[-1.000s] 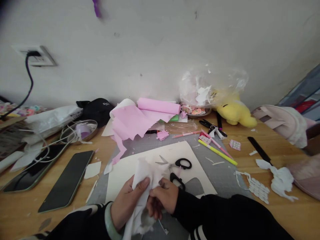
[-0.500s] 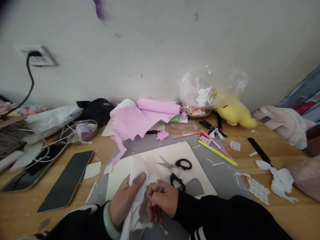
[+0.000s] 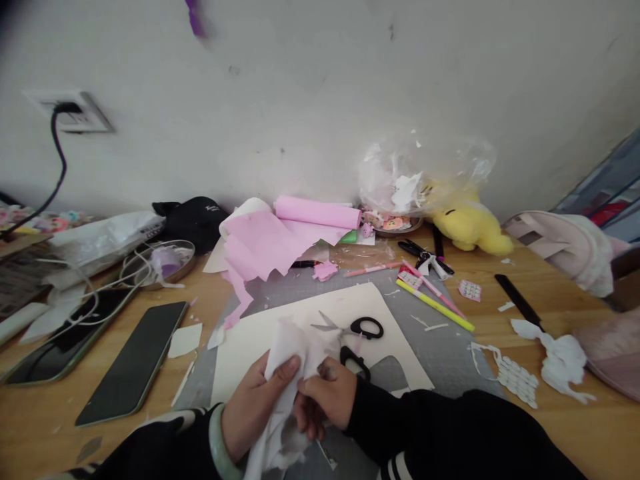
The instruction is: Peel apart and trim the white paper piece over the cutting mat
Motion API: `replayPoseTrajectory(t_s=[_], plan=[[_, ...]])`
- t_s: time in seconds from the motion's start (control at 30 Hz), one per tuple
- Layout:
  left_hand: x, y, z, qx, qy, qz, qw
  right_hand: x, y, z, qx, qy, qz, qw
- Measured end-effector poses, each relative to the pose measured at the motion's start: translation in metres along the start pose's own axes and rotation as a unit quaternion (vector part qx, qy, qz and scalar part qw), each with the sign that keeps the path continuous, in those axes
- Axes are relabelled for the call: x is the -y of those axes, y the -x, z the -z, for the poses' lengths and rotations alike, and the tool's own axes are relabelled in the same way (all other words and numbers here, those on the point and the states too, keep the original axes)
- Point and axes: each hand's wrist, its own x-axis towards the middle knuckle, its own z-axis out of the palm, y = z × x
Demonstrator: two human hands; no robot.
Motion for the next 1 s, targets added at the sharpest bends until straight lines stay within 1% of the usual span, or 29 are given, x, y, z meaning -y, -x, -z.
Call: replayPoseTrajectory(t_s=[0.23,0.4,0.77,0.93,1.0], plan=[[-0.001,0.000,0.000,-0.013,0.019,-0.005,1.000,0.006,0.001,-0.001,0.018,-0.004,-0.012,1.000],[-0.004,-0.002,0.002,-0.059,0.032,-0.009,0.998,0.007,-0.001,-0.001,0.039,-0.003,-0.005,0.999],[-0.002,-0.003,0.004,-0.049,0.047,-0.006,0.998,0.010,0.001,-0.002,0.075,-0.017,-0.008,0.997],[-0.004,-0.003,0.004,-0.108,0.013,-0.016,0.994,0.011,0.005,-0.003,0.102,-0.017,0.009,0.995],[-0.005,-0.003,0.004,-0.110,0.000,-0.013,0.994,0.011,0.005,-0.003,0.100,-0.015,0.003,0.995]])
